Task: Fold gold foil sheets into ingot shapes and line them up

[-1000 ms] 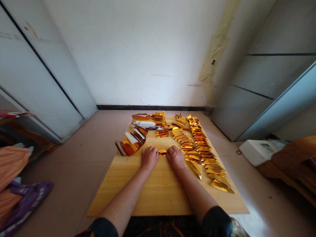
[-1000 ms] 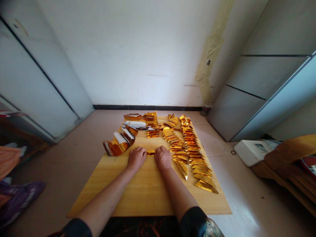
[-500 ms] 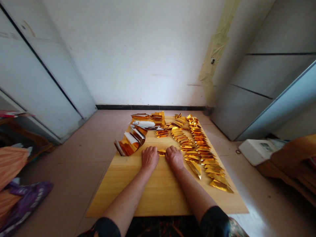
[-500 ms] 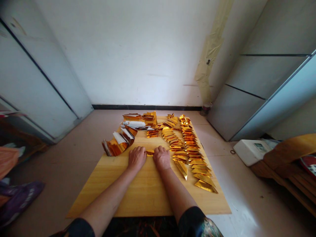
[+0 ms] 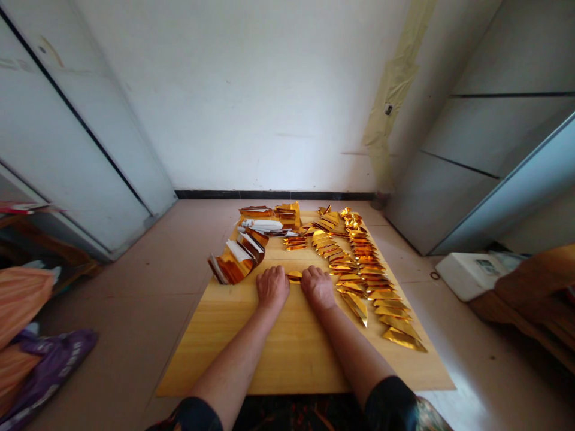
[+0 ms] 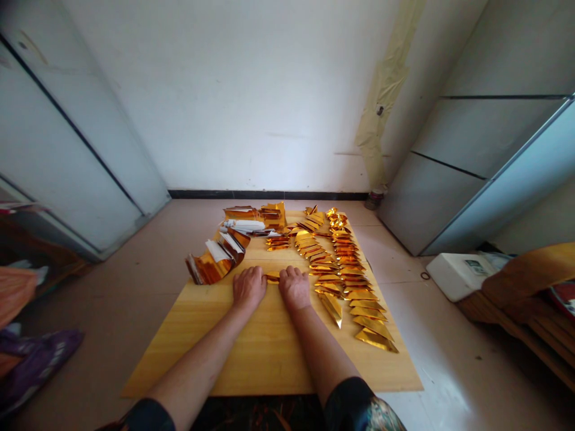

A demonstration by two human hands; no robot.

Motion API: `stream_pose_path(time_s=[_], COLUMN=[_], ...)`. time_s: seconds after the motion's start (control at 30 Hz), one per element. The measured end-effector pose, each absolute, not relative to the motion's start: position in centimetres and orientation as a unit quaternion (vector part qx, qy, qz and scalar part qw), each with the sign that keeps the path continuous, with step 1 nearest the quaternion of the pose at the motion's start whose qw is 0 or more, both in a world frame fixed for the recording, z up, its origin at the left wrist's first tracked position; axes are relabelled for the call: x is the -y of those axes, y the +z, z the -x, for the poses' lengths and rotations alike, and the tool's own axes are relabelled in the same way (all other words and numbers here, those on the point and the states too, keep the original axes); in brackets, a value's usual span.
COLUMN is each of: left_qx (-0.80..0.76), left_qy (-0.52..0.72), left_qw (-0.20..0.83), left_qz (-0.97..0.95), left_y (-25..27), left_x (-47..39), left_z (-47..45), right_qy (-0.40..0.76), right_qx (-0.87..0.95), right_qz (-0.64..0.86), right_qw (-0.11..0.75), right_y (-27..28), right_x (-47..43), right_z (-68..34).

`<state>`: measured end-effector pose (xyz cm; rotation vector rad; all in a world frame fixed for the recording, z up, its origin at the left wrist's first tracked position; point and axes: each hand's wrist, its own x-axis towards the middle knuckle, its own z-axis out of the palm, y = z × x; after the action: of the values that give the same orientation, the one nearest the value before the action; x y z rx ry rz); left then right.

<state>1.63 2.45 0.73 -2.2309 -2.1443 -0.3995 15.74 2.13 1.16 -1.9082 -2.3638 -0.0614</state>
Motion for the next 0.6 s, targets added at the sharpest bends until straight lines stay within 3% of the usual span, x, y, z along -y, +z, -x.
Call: stream_pose_path(time_s=[0.27,0.6], left_qx=[0.688,0.652], left_qy=[-0.146,-0.239], left_qw=[0.024,-0.041], left_qz=[0.711,0.719], left_y=[0.61,0.12], left_x=[-2.39,-2.27], left_z=[-1.69,-1.06], right_qy=[-0.043,-0.037], right_qx=[0.774,0.761], right_qz=[0.629,0.635], right_qw=[0.068,0.126], right_y=[0.64,0.85], right_x=[-2.23,-2.40], right_z=[-15.87,-16.25])
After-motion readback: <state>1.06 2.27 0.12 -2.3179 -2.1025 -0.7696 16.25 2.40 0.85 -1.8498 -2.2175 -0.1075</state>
